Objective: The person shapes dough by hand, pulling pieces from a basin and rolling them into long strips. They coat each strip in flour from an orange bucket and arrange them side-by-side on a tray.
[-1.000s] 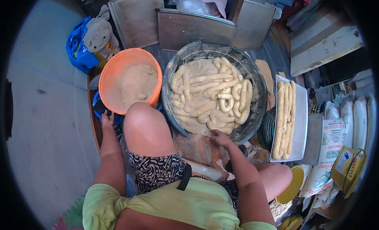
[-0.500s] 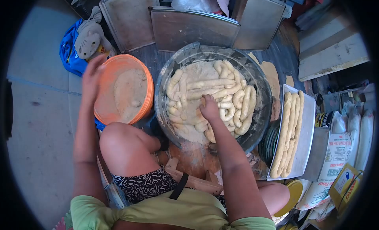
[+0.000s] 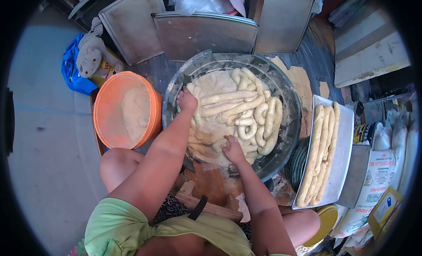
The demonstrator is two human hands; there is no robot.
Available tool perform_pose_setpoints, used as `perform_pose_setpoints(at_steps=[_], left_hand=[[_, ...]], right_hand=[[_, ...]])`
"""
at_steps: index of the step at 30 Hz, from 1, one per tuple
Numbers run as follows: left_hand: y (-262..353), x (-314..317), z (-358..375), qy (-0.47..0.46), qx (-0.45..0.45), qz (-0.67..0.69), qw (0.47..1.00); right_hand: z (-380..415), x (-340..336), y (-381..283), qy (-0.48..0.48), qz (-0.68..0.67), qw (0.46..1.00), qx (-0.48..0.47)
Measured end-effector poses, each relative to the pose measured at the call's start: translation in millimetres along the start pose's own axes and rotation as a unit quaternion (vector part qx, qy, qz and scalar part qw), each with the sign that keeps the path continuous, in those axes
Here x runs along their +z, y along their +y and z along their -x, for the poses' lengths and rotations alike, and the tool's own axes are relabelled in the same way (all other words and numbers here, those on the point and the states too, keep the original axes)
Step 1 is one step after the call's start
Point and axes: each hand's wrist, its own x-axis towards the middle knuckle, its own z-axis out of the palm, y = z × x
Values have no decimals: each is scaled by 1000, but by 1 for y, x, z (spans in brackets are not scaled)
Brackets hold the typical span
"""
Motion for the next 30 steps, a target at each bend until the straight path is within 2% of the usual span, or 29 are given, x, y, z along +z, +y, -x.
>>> perform_pose_setpoints(at_steps=[1,3,4,6,7,9,10,11,12,13,14,16,17,18,19,20,21,22,23,24,25,26,27,28,29,30], left_hand=[[2,-11,4,-2,-1,-1,1000],[1,-38,4,-172,-15,-37,984],[-6,-41,9,-168,-15,-37,985],[-20,-47,23,-83,164,-81,980],[-24,-52,25,-80,165,-83,979],[-27,-64,24,-156,84,182,967],[-27,-77,22,-154,84,182,968],[-29,-90,20,-209,55,317,923],[-26,-103,21,-259,24,446,856],[-22,-118,24,-253,75,444,856],[-9,-142,31,-251,74,445,857],[25,-201,49,-366,96,496,781],[36,-225,56,-366,97,496,782],[47,-248,64,-369,165,441,801],[57,-265,71,-369,234,383,814],[63,-278,78,-370,237,382,813],[65,-289,85,-349,275,386,809],[65,-298,90,-328,312,389,803],[64,-306,94,-331,312,389,802],[62,-314,97,-332,290,452,775],[59,-321,100,-330,268,513,746],[57,-328,104,-330,266,513,747],[53,-335,107,-331,248,573,708],[51,-340,108,-330,229,630,665],[50,-344,107,-334,247,668,617],[51,-348,106,-333,246,670,616]], right_hand=[[1,-1,5,-9,-9,1000,14],[0,1,7,-16,-22,999,24],[0,4,5,-25,-37,998,54],[-7,9,-2,-30,-56,995,79],[-10,11,-5,-40,-88,991,91],[-17,12,-11,-48,-119,986,103],[-26,10,-14,-31,-132,987,90],[-35,9,-18,-15,-144,986,78],[-46,5,-24,4,-152,986,68],[-58,0,-33,22,-160,985,58],[-71,-6,-44,49,-128,990,14],[-91,-21,-78,100,-112,987,-56],[-97,-30,-101,124,-127,981,-84],[-101,-36,-121,126,-126,980,-84],[-105,-41,-139,137,-130,973,-130],[-110,-45,-148,148,-133,964,-176],[-118,-43,-144,150,-133,964,-174],[-127,-38,-138,12,-203,966,-157],[-130,-33,-130,-127,-269,945,-135],[-122,-38,-135,-127,-270,945,-132],[-109,-51,-151,-191,-306,926,-109],[-97,-61,-166,-255,-340,901,-88],[-86,-64,-172,-220,-398,887,-82],[-79,-68,-177,-223,-398,886,-82],[-72,-74,-179,-182,-454,867,-98],[-67,-82,-181,-139,-506,844,-111]])
